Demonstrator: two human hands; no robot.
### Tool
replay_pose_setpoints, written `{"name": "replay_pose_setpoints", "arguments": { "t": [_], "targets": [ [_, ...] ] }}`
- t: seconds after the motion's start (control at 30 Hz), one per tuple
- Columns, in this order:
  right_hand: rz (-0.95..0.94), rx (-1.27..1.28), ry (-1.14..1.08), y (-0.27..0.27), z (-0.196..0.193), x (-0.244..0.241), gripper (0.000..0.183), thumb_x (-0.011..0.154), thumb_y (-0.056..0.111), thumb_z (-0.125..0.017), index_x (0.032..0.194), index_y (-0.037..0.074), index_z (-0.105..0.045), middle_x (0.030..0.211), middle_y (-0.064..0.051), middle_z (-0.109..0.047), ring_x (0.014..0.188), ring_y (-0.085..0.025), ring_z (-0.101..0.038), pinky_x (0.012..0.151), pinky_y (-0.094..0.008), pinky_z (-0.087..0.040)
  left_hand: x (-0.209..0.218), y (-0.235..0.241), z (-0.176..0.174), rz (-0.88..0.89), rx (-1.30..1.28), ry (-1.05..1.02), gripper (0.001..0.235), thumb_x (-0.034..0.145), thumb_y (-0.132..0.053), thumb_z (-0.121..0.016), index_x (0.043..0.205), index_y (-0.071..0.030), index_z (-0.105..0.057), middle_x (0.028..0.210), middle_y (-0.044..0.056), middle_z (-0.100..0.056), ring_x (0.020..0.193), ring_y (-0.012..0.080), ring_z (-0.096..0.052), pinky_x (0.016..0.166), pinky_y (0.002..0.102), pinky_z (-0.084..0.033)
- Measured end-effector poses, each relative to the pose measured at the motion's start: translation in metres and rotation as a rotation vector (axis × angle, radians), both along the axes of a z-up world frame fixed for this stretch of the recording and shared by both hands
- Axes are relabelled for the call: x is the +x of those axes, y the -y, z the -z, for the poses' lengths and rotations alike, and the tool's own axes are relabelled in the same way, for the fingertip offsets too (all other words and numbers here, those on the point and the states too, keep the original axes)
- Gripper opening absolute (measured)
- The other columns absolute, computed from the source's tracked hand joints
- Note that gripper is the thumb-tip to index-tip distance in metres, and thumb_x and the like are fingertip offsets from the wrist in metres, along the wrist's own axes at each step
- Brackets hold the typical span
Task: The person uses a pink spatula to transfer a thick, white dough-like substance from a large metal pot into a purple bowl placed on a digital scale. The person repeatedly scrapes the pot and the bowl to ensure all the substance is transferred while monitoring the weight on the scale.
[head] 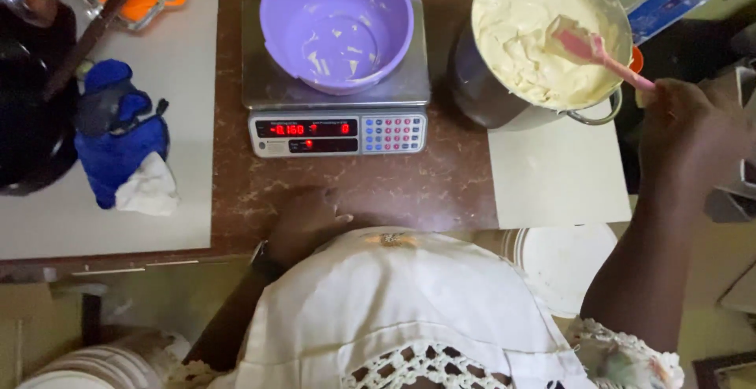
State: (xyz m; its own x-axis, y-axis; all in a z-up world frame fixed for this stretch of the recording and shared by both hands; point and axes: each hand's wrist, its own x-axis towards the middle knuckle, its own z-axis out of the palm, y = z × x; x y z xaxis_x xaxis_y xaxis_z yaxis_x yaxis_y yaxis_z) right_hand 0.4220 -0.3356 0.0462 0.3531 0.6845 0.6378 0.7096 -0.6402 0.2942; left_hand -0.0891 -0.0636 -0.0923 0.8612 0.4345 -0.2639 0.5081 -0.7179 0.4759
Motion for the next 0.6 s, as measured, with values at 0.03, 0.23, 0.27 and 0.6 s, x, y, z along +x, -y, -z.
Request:
{"name": "replay_pose_setpoints", "arguments": {
  "t": [0.03, 0.23, 0.27, 0.6],
  "targets": [
    [0.029, -0.036, 0.163, -0.007, 0.002, 0.0, 0.014, 0.111, 0.047, -0.097, 0.124, 0.041, -0.096, 0.09, 0.005, -0.069, 0.072, -0.017, -0.063, 0.055, -0.037, -0.038, -0.005, 0.0, -0.007, -0.003, 0.022, 0.002, 0.058, 0.099, -0.06, -0.068, 0.102, -0.003, -0.075, 0.102, 0.02, -0.077, 0.094, 0.0422, -0.074, 0.088, 0.055, -0.053],
    [-0.098, -0.062, 0.203, -0.043, 0.008, -0.01, 0.006, 0.111, 0.034, -0.094, 0.108, 0.034, -0.089, 0.08, -0.001, -0.065, 0.069, -0.027, -0.06, 0.081, -0.04, -0.042, -0.019, -0.01, -0.009, -0.032, -0.004, -0.034, 0.052, 0.098, -0.059, -0.066, 0.103, -0.008, -0.071, 0.099, 0.02, -0.075, 0.09, 0.0408, -0.07, 0.086, 0.056, -0.048],
    [-0.08, -0.088, 0.17, -0.051, 0.009, -0.011, 0.006, 0.111, 0.034, -0.088, 0.112, 0.04, -0.088, 0.086, 0.003, -0.069, 0.076, -0.026, -0.064, 0.069, -0.041, -0.033, -0.018, -0.013, -0.004, -0.055, -0.001, -0.145, 0.057, 0.096, -0.06, -0.066, 0.114, -0.007, -0.074, 0.115, 0.025, -0.077, 0.108, 0.0453, -0.071, 0.098, 0.056, -0.05],
    [-0.129, -0.114, 0.26, -0.039, -0.033, 0.021, 0.017, 0.125, 0.05, -0.103, 0.14, 0.046, -0.096, 0.111, 0.007, -0.08, 0.1, -0.022, -0.07, 0.097, -0.038, -0.045, 0.001, -0.02, -0.02, -0.14, -0.002, -0.051, 0.044, 0.09, -0.05, -0.068, 0.104, -0.008, -0.073, 0.107, 0.019, -0.078, 0.107, 0.0432, -0.072, 0.097, 0.058, -0.05]
  ]
}}
